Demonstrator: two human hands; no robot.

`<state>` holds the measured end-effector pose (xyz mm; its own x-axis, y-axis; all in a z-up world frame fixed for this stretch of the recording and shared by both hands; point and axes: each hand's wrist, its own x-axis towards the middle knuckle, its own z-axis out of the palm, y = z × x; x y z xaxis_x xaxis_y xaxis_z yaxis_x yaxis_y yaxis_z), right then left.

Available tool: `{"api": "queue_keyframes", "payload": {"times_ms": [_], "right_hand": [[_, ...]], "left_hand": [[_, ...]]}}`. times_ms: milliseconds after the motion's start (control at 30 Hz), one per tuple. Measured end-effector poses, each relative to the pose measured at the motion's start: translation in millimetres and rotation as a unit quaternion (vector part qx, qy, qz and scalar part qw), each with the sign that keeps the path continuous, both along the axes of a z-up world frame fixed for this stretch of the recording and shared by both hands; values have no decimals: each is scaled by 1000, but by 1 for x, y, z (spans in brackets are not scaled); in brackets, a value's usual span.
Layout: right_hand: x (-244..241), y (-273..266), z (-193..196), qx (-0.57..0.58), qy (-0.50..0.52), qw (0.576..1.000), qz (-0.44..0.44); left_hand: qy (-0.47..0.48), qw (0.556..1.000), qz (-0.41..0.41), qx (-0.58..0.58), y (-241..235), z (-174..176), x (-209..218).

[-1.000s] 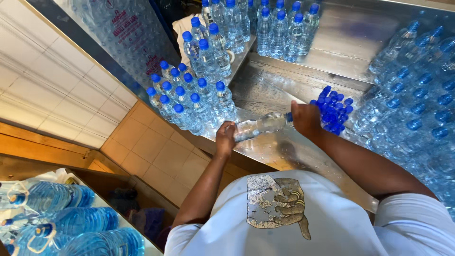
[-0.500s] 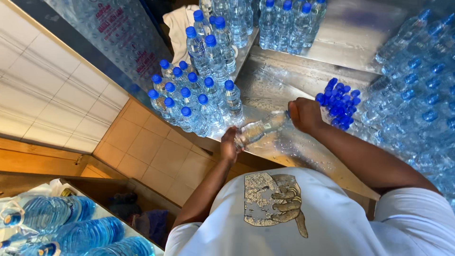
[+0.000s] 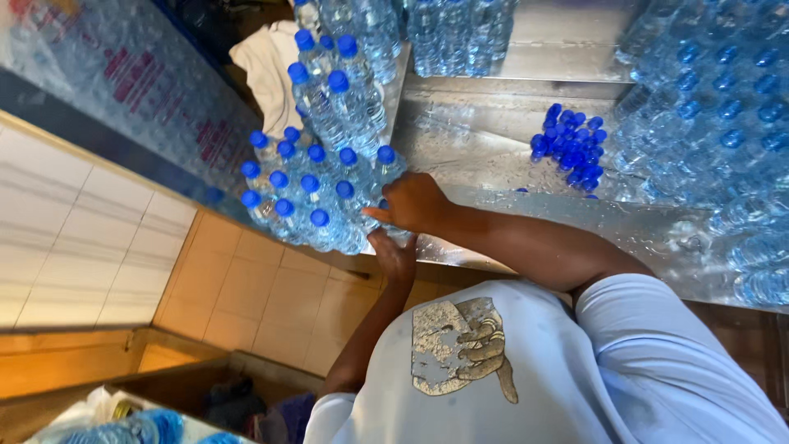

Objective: The person picks up empty plastic bottles, places them under a water dispenser to fill them, and then arranges the filled bottles into stacks on a metal surface.

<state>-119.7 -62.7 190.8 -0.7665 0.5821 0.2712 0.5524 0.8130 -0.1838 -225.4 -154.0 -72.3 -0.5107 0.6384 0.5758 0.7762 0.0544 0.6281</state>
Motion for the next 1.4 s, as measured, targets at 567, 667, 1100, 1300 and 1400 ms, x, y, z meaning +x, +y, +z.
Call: {"api": "queue_keyframes", "payload": {"times_ms": [567, 667, 1100, 1300, 1400], "right_hand": [[343, 190, -243, -161, -92, 899, -397], [351, 198, -246, -173, -83, 910, -367], [392, 198, -143, -255, 90, 900, -343], [424, 194, -33, 106, -103, 864, -482], [443, 233, -82, -52, -24, 879, -473]], "left_hand": [[-158, 939, 250, -174, -3, 10, 14], [-241, 929, 217, -178, -15, 56, 39], [-221, 959, 61, -167, 51, 78, 137], [-290, 949, -44, -117, 93, 91, 168], [-285, 949, -77, -112, 103, 98, 176]]}}
